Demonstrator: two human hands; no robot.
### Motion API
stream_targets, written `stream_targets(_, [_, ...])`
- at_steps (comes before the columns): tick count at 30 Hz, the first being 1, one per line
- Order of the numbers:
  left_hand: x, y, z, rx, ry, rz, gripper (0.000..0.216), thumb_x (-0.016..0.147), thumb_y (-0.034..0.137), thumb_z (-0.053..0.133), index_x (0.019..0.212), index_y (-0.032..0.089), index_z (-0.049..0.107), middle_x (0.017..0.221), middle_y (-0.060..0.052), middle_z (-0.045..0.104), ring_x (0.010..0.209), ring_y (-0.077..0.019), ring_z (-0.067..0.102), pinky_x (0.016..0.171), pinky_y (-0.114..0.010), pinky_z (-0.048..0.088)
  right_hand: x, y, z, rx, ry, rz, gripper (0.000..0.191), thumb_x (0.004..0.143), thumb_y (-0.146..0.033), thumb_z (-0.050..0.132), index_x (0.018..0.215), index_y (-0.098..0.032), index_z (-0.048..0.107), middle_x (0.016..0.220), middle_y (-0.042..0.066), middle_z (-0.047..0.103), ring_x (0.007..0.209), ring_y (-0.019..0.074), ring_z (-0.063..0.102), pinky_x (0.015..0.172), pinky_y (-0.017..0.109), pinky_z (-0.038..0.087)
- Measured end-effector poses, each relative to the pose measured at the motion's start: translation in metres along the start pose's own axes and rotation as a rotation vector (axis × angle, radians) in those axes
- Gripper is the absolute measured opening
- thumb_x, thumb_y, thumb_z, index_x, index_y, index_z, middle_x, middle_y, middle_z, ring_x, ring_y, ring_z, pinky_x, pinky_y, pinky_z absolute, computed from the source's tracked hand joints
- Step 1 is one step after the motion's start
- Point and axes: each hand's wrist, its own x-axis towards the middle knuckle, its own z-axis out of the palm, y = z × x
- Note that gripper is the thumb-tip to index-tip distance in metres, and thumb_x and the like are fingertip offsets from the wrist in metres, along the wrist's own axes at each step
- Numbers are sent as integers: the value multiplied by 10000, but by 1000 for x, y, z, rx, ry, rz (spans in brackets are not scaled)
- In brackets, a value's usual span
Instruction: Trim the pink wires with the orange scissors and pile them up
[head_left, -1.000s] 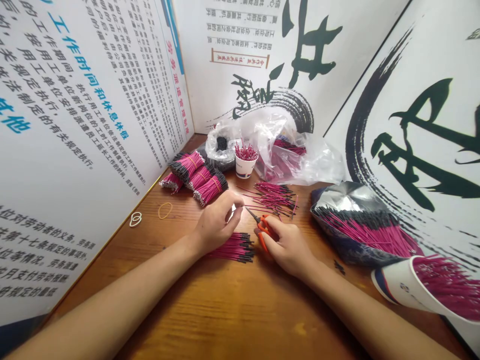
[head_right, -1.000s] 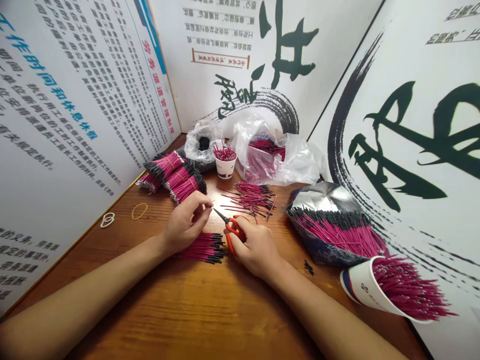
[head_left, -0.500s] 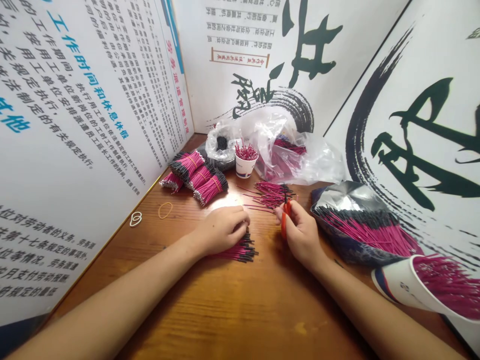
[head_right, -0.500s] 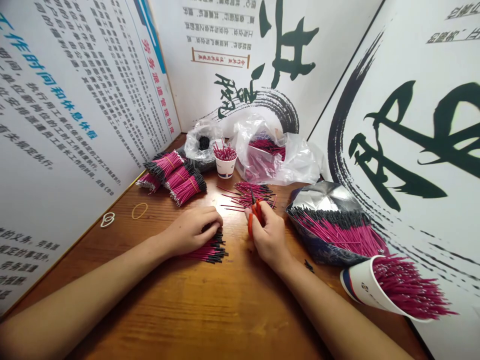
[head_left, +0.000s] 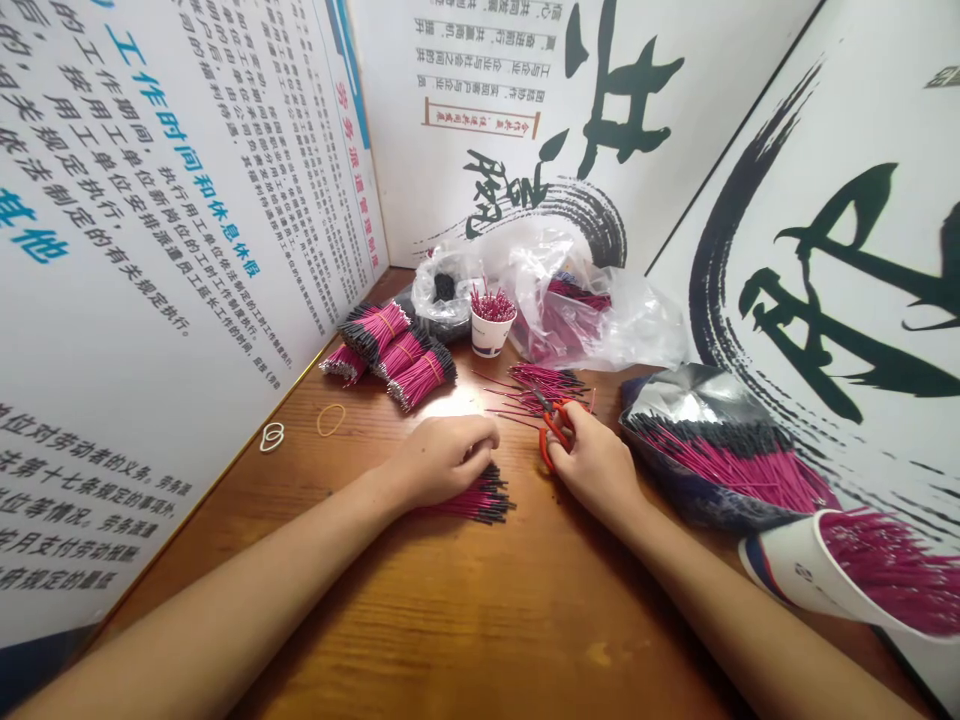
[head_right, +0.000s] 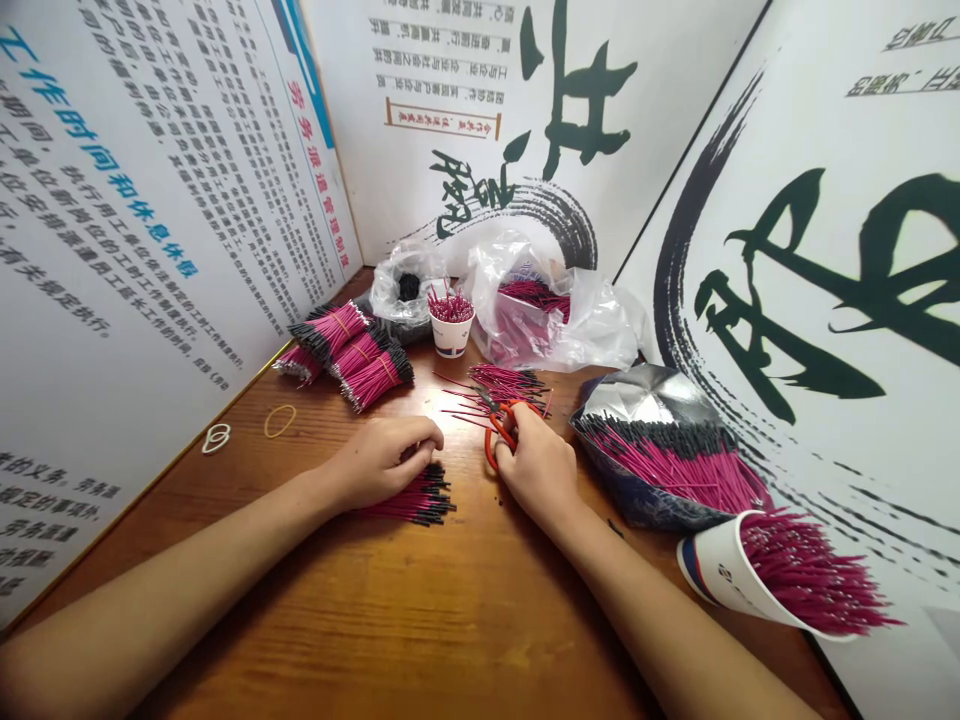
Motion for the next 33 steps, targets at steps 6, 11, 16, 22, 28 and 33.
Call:
stream_targets(6, [1, -1, 1, 9, 23, -21, 131, 878, 145, 489, 944, 188, 594, 836, -12, 662, 744, -153, 576, 685, -265, 402, 0, 1, 2, 10, -2, -40, 70, 820, -241, 530, 819, -230, 461, 762, 14, 634, 644, 179, 552, 566, 265, 270])
stream_targets(11, [1, -2, 2, 31, 42, -14, 129, 893, 140, 479, 950, 184, 587, 854, -18, 649, 775, -159, 563, 712, -275, 403, -1, -1, 0, 18, -35, -58, 61, 812, -233, 540, 828, -225, 482, 836, 24, 677, 691, 188, 590, 595, 269, 307])
stream_targets(16, [1, -1, 2, 49, 54, -21, 136, 896, 143, 478, 964, 185, 588, 848, -17, 641, 759, -156, 552, 699, -276, 398, -3, -2, 0, 52, -60, -90, 63, 807, -224, 537, 852, -220, 492, 903, 44, 702, 757, 207, 632, 642, 277, 367])
stream_targets(22, [3, 0, 1, 101, 28, -55, 130, 925, 193, 474, 993, 179, 583, 940, -39, 640, 850, -179, 557, 771, -306, 416, -4, -5, 0, 51, -68, -98, 88, 810, -232, 551, 892, -223, 520, 950, 45, 719, 825, 232, 664, 668, 291, 401])
stream_targets(28, [3, 0, 1, 124, 18, -71, 143, 935, 210, 464, 1015, 179, 578, 961, -40, 630, 878, -186, 557, 789, -315, 427, -5, -4, 2, 51, -81, -130, 103, 800, -207, 545, 897, -227, 519, 947, 45, 716, 852, 243, 671, 681, 301, 409])
stream_targets(33, [5, 1, 1, 177, 8, -95, 184, 941, 240, 469, 1050, 178, 604, 992, -54, 616, 891, -193, 572, 782, -318, 439, -7, -6, 5, 105, -92, -159, 79, 797, -218, 538, 857, -228, 488, 919, 43, 706, 821, 227, 664, 673, 292, 416])
